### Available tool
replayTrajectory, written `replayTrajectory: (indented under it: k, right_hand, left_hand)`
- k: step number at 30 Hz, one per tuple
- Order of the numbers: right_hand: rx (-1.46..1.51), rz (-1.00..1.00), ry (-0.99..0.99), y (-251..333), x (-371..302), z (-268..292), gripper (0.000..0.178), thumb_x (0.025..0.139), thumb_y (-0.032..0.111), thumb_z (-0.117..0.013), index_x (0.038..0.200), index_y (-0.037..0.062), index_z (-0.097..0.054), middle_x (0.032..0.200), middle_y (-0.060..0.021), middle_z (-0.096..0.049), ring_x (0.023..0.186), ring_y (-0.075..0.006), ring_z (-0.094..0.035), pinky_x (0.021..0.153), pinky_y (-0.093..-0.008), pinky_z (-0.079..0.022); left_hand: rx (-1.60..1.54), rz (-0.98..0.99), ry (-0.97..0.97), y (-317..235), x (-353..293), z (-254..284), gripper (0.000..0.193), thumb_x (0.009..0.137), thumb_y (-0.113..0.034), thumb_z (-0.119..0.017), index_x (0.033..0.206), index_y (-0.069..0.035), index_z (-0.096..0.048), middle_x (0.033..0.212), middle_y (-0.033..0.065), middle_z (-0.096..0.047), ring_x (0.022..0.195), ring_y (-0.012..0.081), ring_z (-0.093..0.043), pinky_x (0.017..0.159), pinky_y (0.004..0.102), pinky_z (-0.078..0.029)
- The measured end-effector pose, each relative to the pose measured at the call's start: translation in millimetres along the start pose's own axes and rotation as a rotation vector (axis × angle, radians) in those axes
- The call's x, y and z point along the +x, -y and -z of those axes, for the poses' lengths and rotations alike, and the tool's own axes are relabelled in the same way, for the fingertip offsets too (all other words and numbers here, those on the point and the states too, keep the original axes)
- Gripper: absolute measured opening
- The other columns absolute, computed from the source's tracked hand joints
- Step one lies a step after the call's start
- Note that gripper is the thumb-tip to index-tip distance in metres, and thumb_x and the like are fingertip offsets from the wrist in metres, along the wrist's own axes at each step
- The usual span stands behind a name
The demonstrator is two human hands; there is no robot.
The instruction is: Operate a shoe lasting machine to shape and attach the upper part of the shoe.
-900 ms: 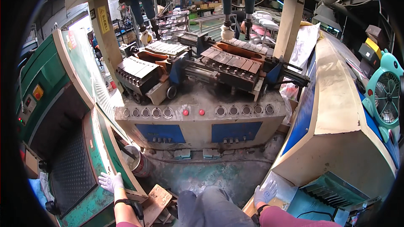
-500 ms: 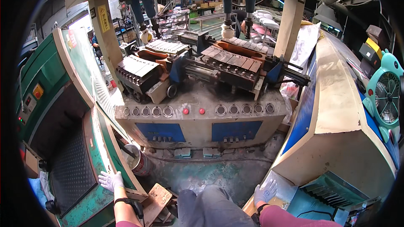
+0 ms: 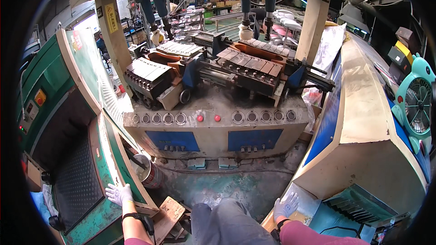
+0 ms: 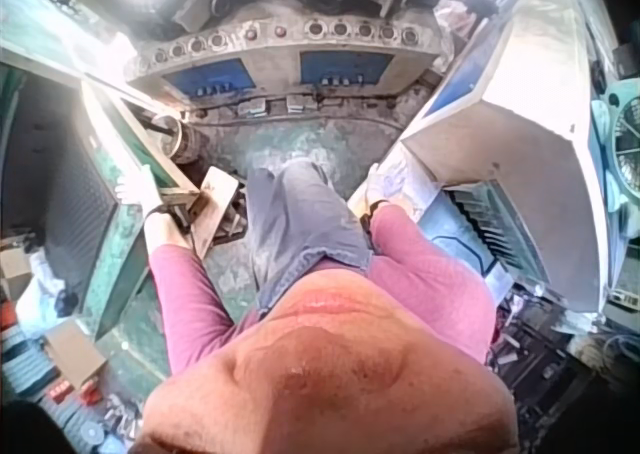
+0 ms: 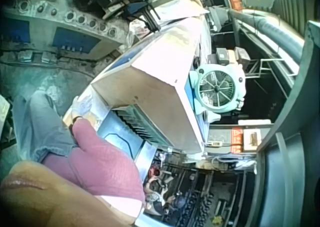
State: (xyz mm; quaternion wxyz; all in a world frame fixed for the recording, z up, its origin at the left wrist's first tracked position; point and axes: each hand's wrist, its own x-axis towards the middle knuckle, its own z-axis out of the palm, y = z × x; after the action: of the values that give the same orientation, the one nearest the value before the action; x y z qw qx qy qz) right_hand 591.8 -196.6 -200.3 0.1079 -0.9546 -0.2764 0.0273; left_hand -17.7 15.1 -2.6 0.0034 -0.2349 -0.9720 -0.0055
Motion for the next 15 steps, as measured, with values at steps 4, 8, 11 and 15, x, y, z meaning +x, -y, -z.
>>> replayTrajectory:
  k: [4,8,11,15]
  right_hand:
    - [-0.005,-0.001,-0.009,0,2,-1,0.091,0.086,0.045,-0.067,0.159,0.0061,-0.029,0.167,-0.0158,-0.025,0.155,-0.0322,-0.021,0.126,-0.0509,-0.014]
    - [0.004,0.008,0.0,5,0,2,0.092,0.086,0.045,-0.067,0.16,0.0065,-0.028,0.167,-0.0161,-0.025,0.156,-0.0326,-0.02,0.126,-0.0511,-0.014]
    - [0.009,0.004,-0.004,4,0,4,0.091,0.086,0.044,-0.067,0.159,0.007,-0.028,0.168,-0.0161,-0.025,0.156,-0.0321,-0.021,0.127,-0.0503,-0.015]
    - [-0.033,-0.003,-0.003,8,-2,10,0.091,0.087,0.043,-0.068,0.16,0.0077,-0.028,0.169,-0.0155,-0.024,0.156,-0.0322,-0.023,0.126,-0.0497,-0.018]
  left_hand:
    - [0.008,-0.004,-0.006,-3,2,-2,0.11,0.079,-0.054,-0.076,0.163,-0.008,-0.022,0.169,0.0212,-0.02,0.157,0.0372,-0.02,0.127,0.0495,-0.017]
    - [0.003,0.011,0.0,3,4,-2,0.111,0.079,-0.055,-0.076,0.163,-0.007,-0.021,0.169,0.0214,-0.02,0.157,0.0372,-0.02,0.127,0.0499,-0.017]
    - [-0.012,-0.014,0.015,-2,-5,5,0.113,0.078,-0.056,-0.076,0.163,-0.006,-0.02,0.17,0.0217,-0.019,0.158,0.0371,-0.017,0.128,0.0503,-0.015]
    - [-0.048,-0.004,0.016,-2,-6,6,0.112,0.079,-0.052,-0.075,0.163,-0.006,-0.019,0.17,0.0212,-0.017,0.158,0.0369,-0.016,0.128,0.049,-0.013]
